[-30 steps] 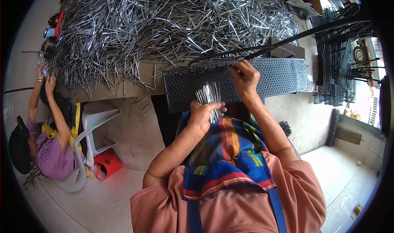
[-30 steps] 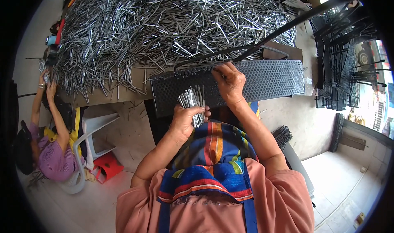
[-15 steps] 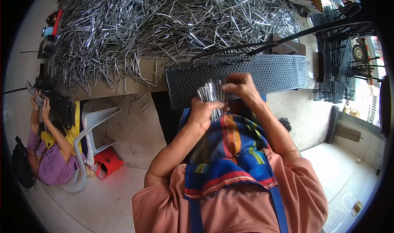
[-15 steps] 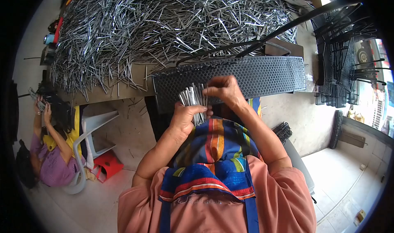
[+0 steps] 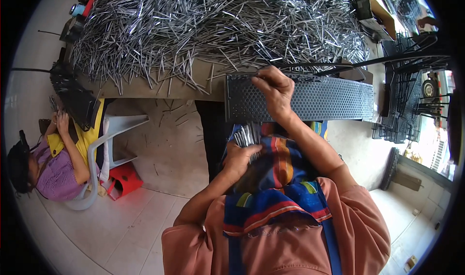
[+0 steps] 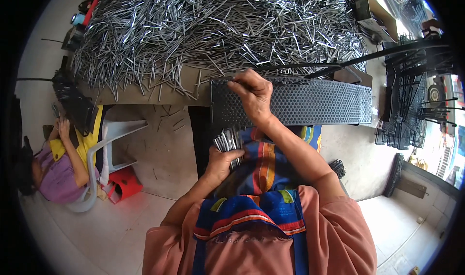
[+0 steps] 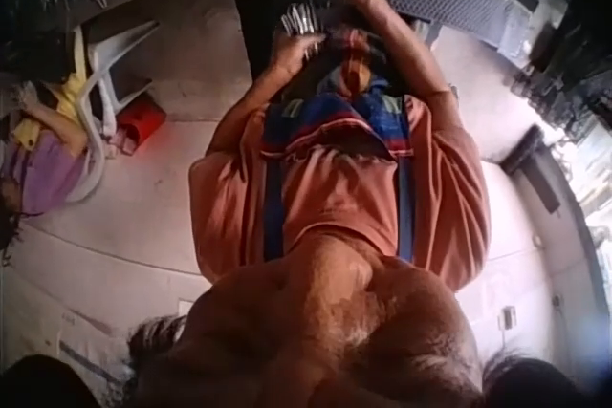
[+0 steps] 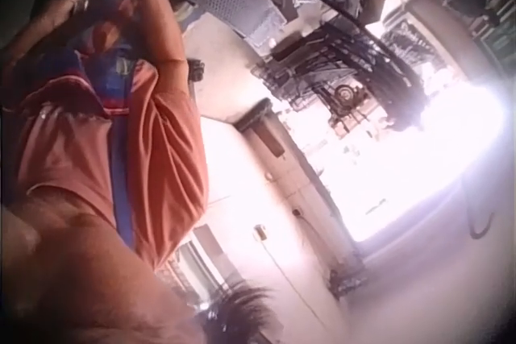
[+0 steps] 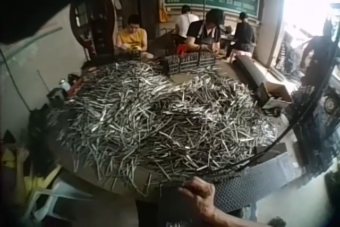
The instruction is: Inserting thin metal rods into a perforated metal sheet to assemble a mesh component.
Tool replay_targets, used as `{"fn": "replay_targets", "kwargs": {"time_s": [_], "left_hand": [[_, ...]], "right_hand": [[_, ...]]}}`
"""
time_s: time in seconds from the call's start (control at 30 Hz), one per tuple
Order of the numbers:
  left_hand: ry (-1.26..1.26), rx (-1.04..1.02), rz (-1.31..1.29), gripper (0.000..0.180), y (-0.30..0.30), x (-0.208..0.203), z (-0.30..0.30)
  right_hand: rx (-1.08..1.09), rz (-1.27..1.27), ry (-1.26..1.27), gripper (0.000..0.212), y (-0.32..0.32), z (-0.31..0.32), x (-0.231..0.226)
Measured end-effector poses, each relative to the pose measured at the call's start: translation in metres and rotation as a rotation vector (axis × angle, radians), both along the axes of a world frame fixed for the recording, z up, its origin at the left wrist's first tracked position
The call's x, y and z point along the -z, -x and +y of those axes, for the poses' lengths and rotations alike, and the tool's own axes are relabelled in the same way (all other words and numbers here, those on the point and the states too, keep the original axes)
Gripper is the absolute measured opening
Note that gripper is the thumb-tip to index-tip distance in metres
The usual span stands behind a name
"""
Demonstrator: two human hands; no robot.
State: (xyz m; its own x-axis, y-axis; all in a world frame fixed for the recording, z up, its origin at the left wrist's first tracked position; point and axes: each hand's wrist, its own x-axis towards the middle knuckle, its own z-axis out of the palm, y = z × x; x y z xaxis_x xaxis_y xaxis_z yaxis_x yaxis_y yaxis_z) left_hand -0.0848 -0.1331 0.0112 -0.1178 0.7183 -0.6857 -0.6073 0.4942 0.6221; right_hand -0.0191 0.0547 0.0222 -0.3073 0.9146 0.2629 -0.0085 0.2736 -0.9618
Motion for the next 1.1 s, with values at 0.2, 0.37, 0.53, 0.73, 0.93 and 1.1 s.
{"fn": "replay_targets", "kwargs": {"time_s": [0.2,0.37,0.53,0.73,0.93,1.1], "left_hand": [[-0.012,-0.268,-0.094,0.018,0.024,-0.009,0.004],[-0.026,-0.283,-0.135,0.017,0.038,-0.009,0.011],[-0.028,-0.26,-0.135,0.023,0.041,-0.004,0.016],[0.017,-0.297,-0.165,0.015,0.04,-0.008,0.023],[-0.016,-0.287,-0.148,0.017,0.043,-0.007,0.028],[-0.019,-0.286,-0.147,0.02,0.046,-0.007,0.032]], "right_hand": [[-0.017,-0.13,-0.104,0.011,0.025,0.002,0.011],[-0.012,-0.188,-0.183,0.014,0.025,0.001,0.008],[-0.06,-0.161,-0.194,0.013,0.024,0.0,0.001],[-0.071,-0.282,-0.298,0.016,0.023,0.002,0.007],[-0.044,-0.506,-0.423,0.013,0.028,0.002,0.006],[-0.072,-0.666,-0.526,0.014,0.028,0.004,0.003]]}}
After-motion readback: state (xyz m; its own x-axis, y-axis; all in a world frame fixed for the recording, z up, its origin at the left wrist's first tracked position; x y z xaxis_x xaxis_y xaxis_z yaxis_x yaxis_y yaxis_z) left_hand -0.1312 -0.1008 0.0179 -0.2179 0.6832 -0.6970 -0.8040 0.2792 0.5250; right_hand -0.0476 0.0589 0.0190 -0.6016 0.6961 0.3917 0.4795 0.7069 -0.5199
